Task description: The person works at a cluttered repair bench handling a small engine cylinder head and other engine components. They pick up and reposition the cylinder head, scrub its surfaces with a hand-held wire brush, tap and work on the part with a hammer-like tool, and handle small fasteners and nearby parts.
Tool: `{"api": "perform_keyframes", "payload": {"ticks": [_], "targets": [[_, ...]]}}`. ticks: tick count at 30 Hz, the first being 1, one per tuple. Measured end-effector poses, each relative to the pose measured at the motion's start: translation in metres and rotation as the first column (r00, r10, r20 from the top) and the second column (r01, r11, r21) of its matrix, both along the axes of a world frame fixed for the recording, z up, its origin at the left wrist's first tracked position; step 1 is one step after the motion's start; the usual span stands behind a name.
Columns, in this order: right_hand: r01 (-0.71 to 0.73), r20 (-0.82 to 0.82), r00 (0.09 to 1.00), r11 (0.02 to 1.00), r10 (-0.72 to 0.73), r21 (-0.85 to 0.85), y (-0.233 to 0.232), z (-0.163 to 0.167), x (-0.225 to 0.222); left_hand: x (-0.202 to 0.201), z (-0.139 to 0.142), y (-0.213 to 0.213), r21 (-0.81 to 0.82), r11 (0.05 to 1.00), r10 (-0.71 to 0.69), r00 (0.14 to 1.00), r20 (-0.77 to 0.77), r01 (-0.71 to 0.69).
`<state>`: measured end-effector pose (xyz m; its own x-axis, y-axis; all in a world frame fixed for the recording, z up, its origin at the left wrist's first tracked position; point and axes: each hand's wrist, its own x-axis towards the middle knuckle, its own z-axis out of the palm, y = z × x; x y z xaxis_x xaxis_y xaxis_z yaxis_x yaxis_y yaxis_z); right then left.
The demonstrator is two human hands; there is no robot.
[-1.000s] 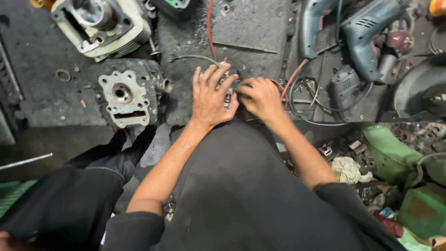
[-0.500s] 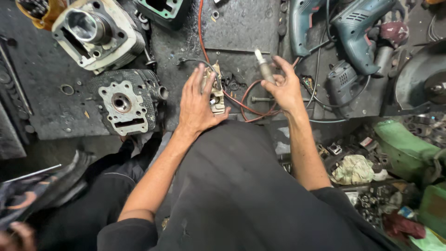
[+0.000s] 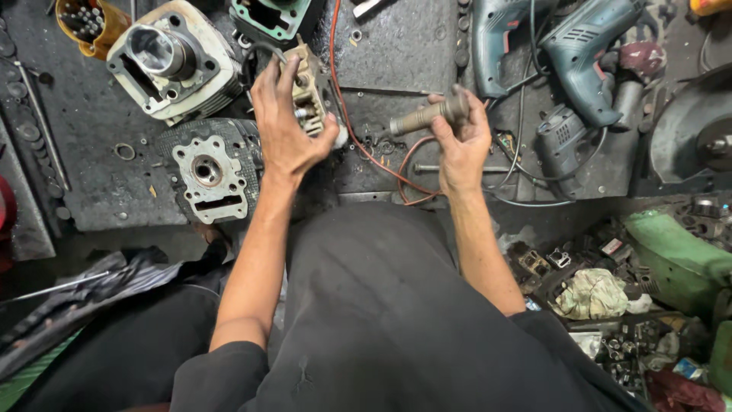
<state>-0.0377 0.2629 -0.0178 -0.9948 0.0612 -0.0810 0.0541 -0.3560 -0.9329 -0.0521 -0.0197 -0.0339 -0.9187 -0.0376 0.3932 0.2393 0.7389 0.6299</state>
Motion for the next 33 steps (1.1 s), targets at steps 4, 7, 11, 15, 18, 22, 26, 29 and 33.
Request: {"api": "perform_keyframes", "payload": {"ticks": [4,7,11,15,18,22,26,29,33], "targets": [[0.014,0.054,0.999,0.992,-0.007,-0.125,-0.027,-0.004,-0.024,-0.012,-0.003,0.015,-0.058,0.997,0.046,0.999,0.013,-0.045],[-0.005,0.021,1.0,0.992,0.007,-0.128,-0.046,-0.023,-0.046,-0.008,-0.009,0.023,-0.064,0.994,0.086,0.996,0.035,-0.083],[-0.119,-0.174,0.98,0.988,0.101,-0.097,-0.066,-0.048,-0.065,-0.005,-0.02,0.019,-0.075,0.992,0.102,0.995,0.023,-0.1],[-0.085,-0.126,0.989,0.991,0.072,-0.102,-0.074,-0.05,-0.069,-0.001,-0.015,0.007,0.161,0.963,0.216,0.976,0.013,-0.215],[-0.081,-0.023,0.997,0.987,0.079,-0.137,-0.079,-0.043,-0.067,0.002,-0.001,0.003,0.115,0.942,0.312,0.949,0.04,-0.314],[-0.109,-0.052,0.993,0.991,0.105,-0.078,-0.087,-0.034,-0.058,0.004,0.02,-0.001,-0.193,0.951,0.275,0.945,0.175,-0.241],[-0.144,-0.262,0.954,0.989,0.148,0.035,-0.093,-0.034,-0.057,0.003,0.028,-0.003,-0.073,0.979,0.199,0.967,0.159,-0.19],[-0.121,-0.244,0.962,0.993,0.119,0.007,-0.097,-0.037,-0.064,0.004,0.025,-0.003,0.024,0.984,0.172,0.976,0.134,-0.177],[-0.148,-0.241,0.959,0.989,0.148,0.022,-0.104,-0.04,-0.076,0.005,0.02,-0.004,0.025,0.982,0.182,0.979,0.091,-0.185]]}}
